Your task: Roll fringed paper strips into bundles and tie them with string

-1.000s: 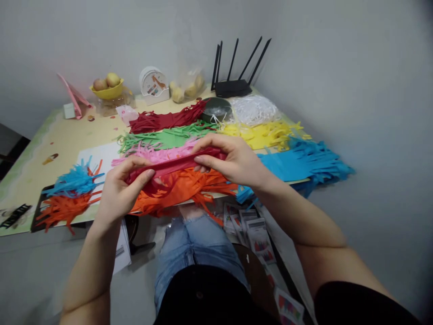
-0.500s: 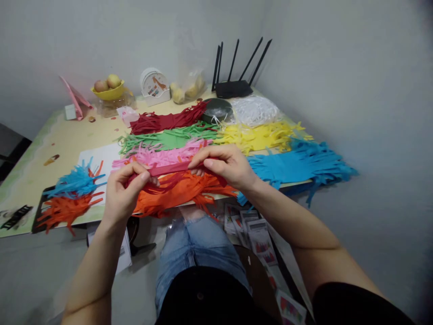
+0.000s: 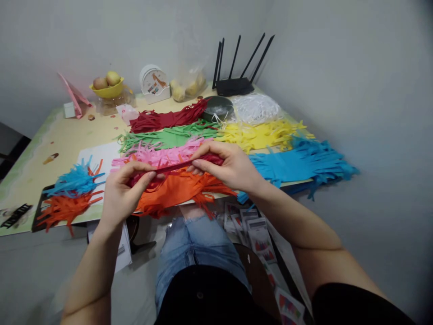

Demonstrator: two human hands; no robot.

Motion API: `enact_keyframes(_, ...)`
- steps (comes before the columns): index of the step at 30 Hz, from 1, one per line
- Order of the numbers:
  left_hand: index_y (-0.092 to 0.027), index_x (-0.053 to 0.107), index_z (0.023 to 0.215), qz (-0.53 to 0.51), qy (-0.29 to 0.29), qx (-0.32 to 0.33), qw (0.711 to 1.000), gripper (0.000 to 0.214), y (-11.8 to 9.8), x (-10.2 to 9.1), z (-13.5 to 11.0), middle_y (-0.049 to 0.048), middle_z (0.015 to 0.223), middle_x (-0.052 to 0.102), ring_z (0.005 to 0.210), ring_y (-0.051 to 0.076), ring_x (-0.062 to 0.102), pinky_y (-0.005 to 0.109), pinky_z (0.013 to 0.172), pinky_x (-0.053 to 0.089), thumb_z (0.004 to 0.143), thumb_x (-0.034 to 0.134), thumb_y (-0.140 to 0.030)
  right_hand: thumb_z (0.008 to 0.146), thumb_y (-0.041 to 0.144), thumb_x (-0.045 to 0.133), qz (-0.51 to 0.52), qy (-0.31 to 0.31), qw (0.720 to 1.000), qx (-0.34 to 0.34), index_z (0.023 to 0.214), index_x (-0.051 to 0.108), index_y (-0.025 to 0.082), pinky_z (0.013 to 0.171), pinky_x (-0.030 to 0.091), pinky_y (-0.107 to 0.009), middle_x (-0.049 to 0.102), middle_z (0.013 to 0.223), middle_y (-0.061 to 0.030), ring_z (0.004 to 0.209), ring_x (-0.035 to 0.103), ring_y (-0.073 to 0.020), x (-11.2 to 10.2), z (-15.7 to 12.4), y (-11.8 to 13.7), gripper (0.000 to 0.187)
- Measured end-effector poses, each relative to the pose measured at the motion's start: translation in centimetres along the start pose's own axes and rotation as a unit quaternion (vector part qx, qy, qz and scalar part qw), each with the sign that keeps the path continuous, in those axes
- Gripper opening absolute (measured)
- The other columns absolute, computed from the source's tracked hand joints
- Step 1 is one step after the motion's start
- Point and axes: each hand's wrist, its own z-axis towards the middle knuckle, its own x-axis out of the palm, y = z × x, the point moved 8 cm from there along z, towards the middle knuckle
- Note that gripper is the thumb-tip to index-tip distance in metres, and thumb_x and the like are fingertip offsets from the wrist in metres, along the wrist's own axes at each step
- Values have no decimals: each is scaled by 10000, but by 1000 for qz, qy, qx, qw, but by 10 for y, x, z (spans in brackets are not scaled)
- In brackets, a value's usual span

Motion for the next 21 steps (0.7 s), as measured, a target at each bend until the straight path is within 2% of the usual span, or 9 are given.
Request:
enact_keyframes(2, -156, 759, 957, -62, -8, -42, 997, 214, 8, -1, -1, 67, 791, 778, 711, 205, 755, 297, 656, 633, 821, 757, -321, 883, 287, 688, 86, 13, 996, 33, 982, 761, 146, 691, 606, -246, 773, 810, -51, 714, 736, -139, 3, 0, -7, 188)
enact_keyframes(5, -181, 795, 931, -136, -12, -75, 988, 213, 14, 1, 0, 63, 784, 781, 685, 190, 747, 273, 635, 632, 755, 807, -300, 851, 313, 735, 159, 25, 986, 53, 1012, 796, 168, 700, 624, -242, 787, 805, -52, 702, 740, -133, 5, 2, -13, 225)
enact_keyframes(11, -184, 788, 746, -199, -16, -106, 974, 82, 16, 5, 5, 49, 677, 744, 605, 175, 714, 270, 585, 614, 671, 792, -216, 771, 250, 803, 204, 69, 975, 47, 872, 823, 178, 664, 620, -219, 792, 802, -58, 673, 736, -129, 5, 9, -14, 126)
enact_keyframes(16, -196, 776, 725, -181, 4, -67, 981, 55, 20, 6, 2, 42, 726, 738, 653, 153, 703, 234, 603, 584, 713, 735, -160, 729, 190, 773, 176, 76, 981, 33, 775, 815, 169, 630, 597, -210, 772, 724, -44, 631, 709, -120, 5, 13, -15, 66)
enact_keyframes(19, -205, 775, 752, -107, 17, -6, 994, 131, 12, 4, -1, 39, 749, 738, 724, 156, 705, 236, 669, 575, 780, 671, -130, 724, 186, 727, 169, 49, 983, 48, 740, 800, 159, 571, 570, -202, 764, 702, -36, 565, 683, -109, 4, 13, -20, 79)
enact_keyframes(21, -204, 773, 783, -46, 57, 22, 997, 155, 3, 5, -2, 44, 765, 745, 744, 159, 706, 242, 700, 567, 807, 642, -123, 736, 171, 686, 127, 26, 991, 27, 740, 793, 158, 573, 558, -204, 767, 714, -39, 583, 690, -115, 1, 12, -17, 108)
